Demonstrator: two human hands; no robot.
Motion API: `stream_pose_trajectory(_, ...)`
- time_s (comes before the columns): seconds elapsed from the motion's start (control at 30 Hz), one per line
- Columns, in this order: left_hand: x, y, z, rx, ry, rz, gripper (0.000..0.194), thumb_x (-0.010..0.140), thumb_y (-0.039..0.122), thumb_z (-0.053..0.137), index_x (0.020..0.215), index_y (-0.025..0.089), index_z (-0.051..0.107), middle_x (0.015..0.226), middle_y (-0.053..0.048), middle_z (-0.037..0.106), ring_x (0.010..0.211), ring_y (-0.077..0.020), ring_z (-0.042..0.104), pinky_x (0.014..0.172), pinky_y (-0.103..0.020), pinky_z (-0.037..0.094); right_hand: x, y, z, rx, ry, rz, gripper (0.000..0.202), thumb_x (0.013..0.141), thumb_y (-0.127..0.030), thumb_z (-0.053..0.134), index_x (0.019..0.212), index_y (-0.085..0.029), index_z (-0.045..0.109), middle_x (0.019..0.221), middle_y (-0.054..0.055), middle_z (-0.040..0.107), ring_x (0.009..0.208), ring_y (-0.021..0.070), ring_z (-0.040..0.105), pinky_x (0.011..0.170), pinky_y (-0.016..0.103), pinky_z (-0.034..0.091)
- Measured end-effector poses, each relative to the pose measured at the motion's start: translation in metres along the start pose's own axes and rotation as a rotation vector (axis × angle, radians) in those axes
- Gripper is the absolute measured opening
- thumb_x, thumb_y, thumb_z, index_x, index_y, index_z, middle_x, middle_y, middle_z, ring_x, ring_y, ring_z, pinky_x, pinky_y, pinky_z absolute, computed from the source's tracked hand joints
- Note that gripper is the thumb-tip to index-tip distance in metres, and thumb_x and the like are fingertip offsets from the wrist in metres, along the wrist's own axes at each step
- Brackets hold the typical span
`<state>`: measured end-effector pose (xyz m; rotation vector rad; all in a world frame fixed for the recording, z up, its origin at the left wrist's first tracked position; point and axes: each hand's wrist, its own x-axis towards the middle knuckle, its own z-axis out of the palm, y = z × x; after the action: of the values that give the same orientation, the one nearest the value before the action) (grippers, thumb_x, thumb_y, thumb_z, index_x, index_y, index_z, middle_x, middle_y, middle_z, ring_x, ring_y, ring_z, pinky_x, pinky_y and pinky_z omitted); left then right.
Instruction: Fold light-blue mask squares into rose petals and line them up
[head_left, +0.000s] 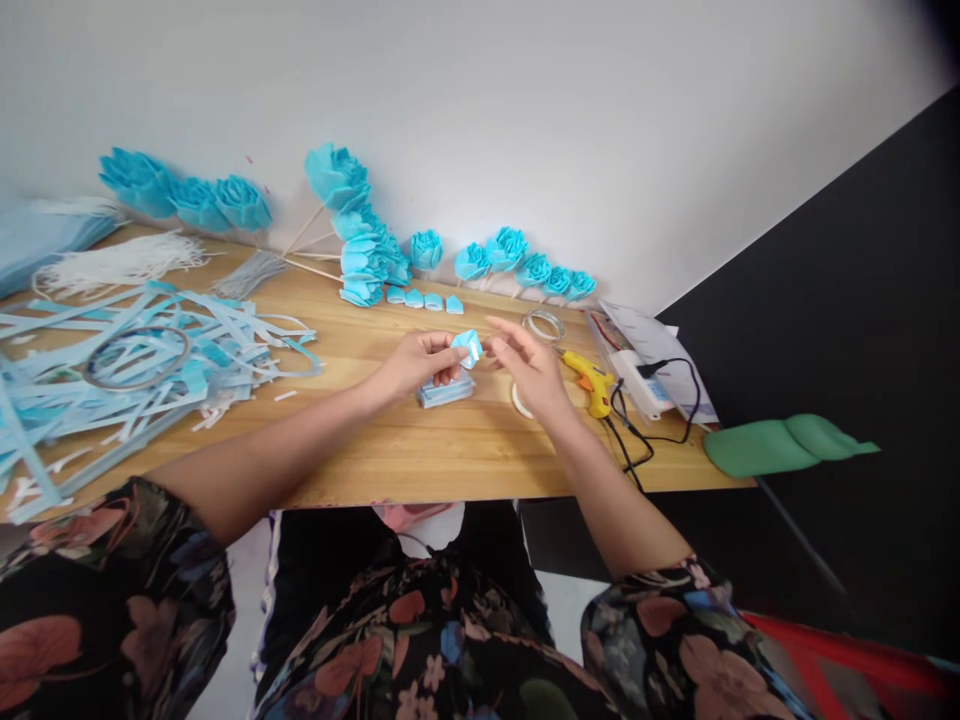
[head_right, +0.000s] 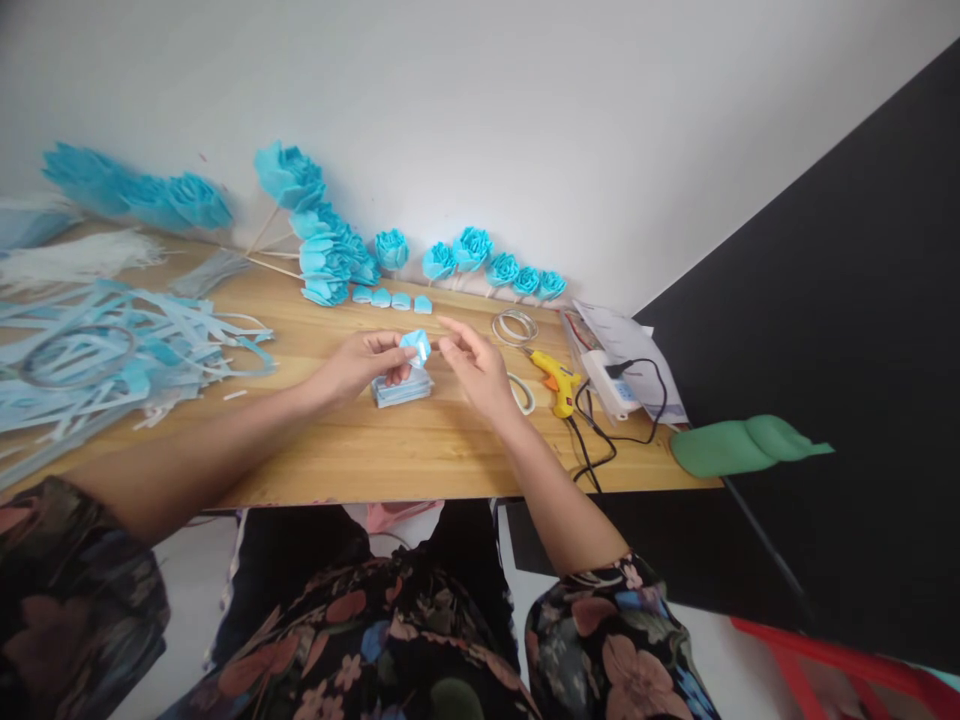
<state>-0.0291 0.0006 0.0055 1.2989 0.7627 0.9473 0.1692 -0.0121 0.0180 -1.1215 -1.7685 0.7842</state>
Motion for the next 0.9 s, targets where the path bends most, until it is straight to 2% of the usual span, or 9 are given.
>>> stream_pose_trajectory(0.13, 0.001, 0.000, 0.000, -0.020, 0.002, 0.028, 0.029, 0.079, 0.038, 0.073, 0.078, 0.014, 0.058, 0.055, 0.003, 0.058, 0.047, -0.0067, 0.049, 0.047, -0.019, 0.036, 0.002, 0.002, 0.013, 0.160, -0.098, 0.083, 0.045, 0.087, -0.041, 0.065, 0.128, -0.022, 0.060, 0.088, 0.002, 0.069, 0.078, 0.0143, 0.064, 0.071, 0.029, 0.053)
stream_pose_trajectory(0.3, 0.000, -0.001, -0.001, -0.002, 0.035, 0.065, 0.033, 0.081, 0.044, 0.070, 0.077, 0.015, 0.055, 0.057, 0.002, 0.058, 0.049, -0.0073, 0.050, 0.049, -0.020, 0.038, 0.011, 0.002, 0.020, 0.206, -0.100, 0.075, 0.050, 0.084, -0.041, 0.068, 0.129, -0.021, 0.059, 0.077, -0.002, 0.063, 0.070, 0.0113, 0.058, 0.068, 0.026, 0.050)
stream_pose_trajectory(0.47, 0.004, -0.002, -0.007, 0.020, 0.091, 0.073, 0.032, 0.085, 0.045, 0.064, 0.076, 0.016, 0.056, 0.059, 0.001, 0.058, 0.051, -0.0084, 0.050, 0.052, -0.021, 0.040, 0.026, 0.006, 0.014, 0.191, -0.152, 0.038, 0.048, 0.087, -0.038, 0.065, 0.132, -0.025, 0.059, 0.078, -0.002, 0.065, 0.070, 0.0113, 0.057, 0.068, 0.026, 0.049)
stream_pose_trajectory(0.63, 0.008, 0.004, -0.013, 0.203, 0.203, 0.114, 0.027, 0.084, 0.041, 0.064, 0.077, 0.015, 0.059, 0.065, 0.001, 0.057, 0.057, -0.0085, 0.048, 0.053, -0.021, 0.038, 0.031, 0.015, 0.013, 0.152, -0.190, 0.004, 0.049, 0.085, -0.031, 0.065, 0.133, -0.026, 0.059, 0.078, -0.003, 0.067, 0.068, 0.0106, 0.057, 0.066, 0.025, 0.047)
stream_pose_trajectory(0.9, 0.007, 0.002, -0.013, 0.224, 0.184, 0.110, 0.023, 0.078, 0.034, 0.070, 0.072, 0.014, 0.059, 0.065, 0.001, 0.056, 0.059, -0.0084, 0.046, 0.057, -0.022, 0.037, 0.016, 0.012, 0.015, 0.029, -0.195, -0.052, 0.047, 0.084, -0.025, 0.066, 0.131, -0.024, 0.062, 0.078, -0.002, 0.068, 0.070, 0.0109, 0.060, 0.068, 0.025, 0.050)
